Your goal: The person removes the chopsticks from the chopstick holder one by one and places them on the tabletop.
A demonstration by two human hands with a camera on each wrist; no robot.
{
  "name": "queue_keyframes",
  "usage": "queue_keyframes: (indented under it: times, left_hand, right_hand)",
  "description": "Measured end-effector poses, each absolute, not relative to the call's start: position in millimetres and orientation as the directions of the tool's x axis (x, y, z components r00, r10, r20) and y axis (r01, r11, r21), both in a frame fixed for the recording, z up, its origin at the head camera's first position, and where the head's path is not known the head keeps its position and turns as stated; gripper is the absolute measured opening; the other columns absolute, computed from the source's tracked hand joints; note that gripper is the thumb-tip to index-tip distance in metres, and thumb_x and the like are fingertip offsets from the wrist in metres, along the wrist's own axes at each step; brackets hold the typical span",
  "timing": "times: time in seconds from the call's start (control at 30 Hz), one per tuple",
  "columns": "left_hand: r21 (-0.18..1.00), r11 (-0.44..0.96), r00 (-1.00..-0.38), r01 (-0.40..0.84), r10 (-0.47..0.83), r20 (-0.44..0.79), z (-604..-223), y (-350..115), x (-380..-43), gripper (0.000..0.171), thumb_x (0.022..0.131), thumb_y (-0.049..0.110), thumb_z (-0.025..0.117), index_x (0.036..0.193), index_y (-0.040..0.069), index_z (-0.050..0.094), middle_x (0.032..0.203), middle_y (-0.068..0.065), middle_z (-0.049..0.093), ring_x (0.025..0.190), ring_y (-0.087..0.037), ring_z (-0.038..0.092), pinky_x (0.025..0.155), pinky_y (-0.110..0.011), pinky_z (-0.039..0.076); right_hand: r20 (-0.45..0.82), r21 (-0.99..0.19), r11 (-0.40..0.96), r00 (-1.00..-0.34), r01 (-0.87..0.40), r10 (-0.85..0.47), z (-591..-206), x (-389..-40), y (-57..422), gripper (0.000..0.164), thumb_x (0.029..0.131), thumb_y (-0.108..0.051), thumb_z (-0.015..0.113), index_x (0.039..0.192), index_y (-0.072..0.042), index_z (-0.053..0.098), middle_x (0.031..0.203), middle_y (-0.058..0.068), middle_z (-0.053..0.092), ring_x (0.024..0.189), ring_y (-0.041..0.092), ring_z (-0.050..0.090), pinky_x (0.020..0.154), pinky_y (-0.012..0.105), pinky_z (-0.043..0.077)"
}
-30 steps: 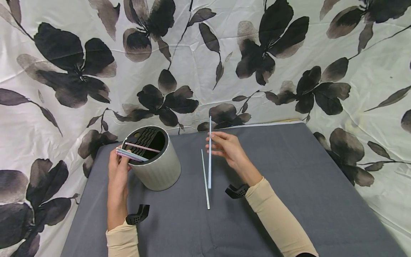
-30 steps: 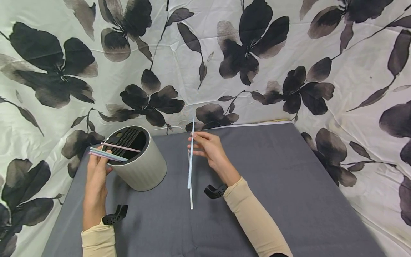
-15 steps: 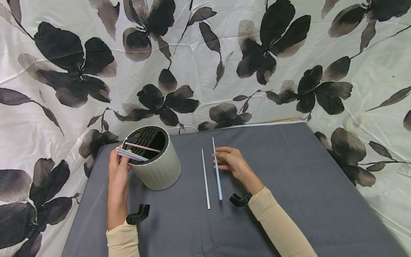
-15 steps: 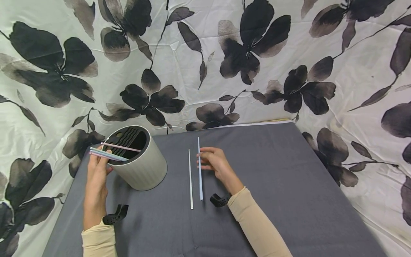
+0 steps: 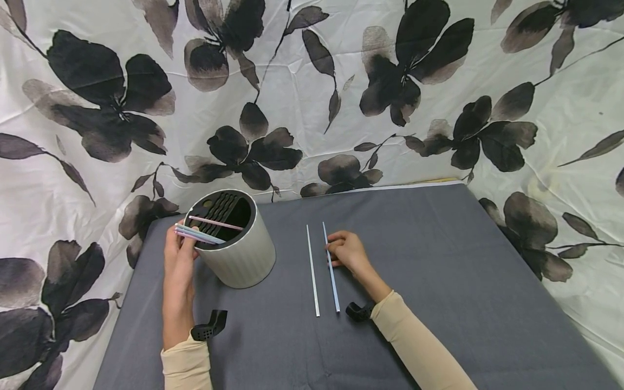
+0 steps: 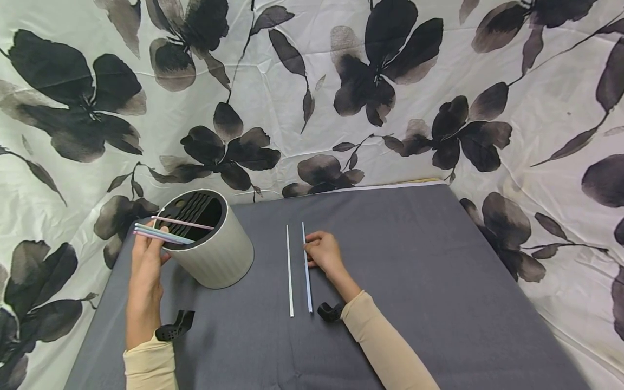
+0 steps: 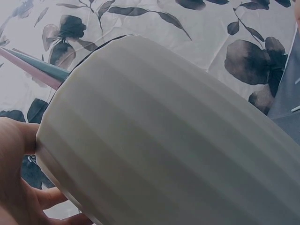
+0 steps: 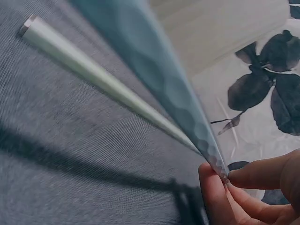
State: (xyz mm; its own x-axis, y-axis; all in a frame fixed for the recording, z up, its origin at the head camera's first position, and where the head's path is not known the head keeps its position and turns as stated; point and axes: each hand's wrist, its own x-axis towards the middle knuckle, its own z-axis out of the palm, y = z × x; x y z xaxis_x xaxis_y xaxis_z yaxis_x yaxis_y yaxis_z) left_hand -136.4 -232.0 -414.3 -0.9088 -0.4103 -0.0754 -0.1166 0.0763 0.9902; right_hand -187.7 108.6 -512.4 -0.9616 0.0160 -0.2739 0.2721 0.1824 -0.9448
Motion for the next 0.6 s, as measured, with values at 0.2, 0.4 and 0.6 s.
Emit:
queue_keyframes:
  times: [0.2, 0.4, 0.6]
  left_hand:
    - [0.991, 0.073, -0.908, -0.117, -0.412, -0.077, -414, -232, -137, 0.052, 0.106, 0.039, 0.055, 0.151, 0.017, 0.041, 0.153, -0.003, 0.042, 0.121, -0.006, 0.042, 0.095, -0.032, 0.033]
    - [0.99, 0.07, -0.912, -0.122, -0.401, -0.084, -414, -233, -138, 0.054, 0.106, 0.04, 0.055, 0.153, 0.018, 0.04, 0.157, -0.001, 0.04, 0.128, -0.009, 0.041, 0.098, -0.034, 0.033]
    - [0.992, 0.063, -0.91, -0.107, -0.409, -0.072, -415, -233, -138, 0.05, 0.106, 0.038, 0.057, 0.149, 0.019, 0.043, 0.152, -0.001, 0.045, 0.12, -0.005, 0.044, 0.095, -0.032, 0.035]
  right_hand:
    - [-0.147, -0.877, 0.453, -0.987, 0.158, 0.061, -519, -188, 105, 0.023, 0.092, -0.004, 0.071, 0.115, 0.0, 0.07, 0.088, 0.014, 0.078, 0.047, 0.009, 0.061, 0.047, 0.026, 0.052]
    - [-0.072, -0.82, 0.564, -0.994, 0.103, 0.077, -523, -187, 103, 0.02, 0.092, -0.01, 0.074, 0.111, -0.004, 0.072, 0.08, 0.008, 0.078, 0.039, 0.006, 0.057, 0.047, 0.026, 0.049]
    - [-0.051, -0.803, 0.591, -0.997, 0.073, 0.055, -526, -186, 100, 0.019, 0.094, -0.009, 0.073, 0.112, -0.003, 0.07, 0.068, 0.003, 0.07, 0.038, 0.007, 0.057, 0.043, 0.026, 0.049]
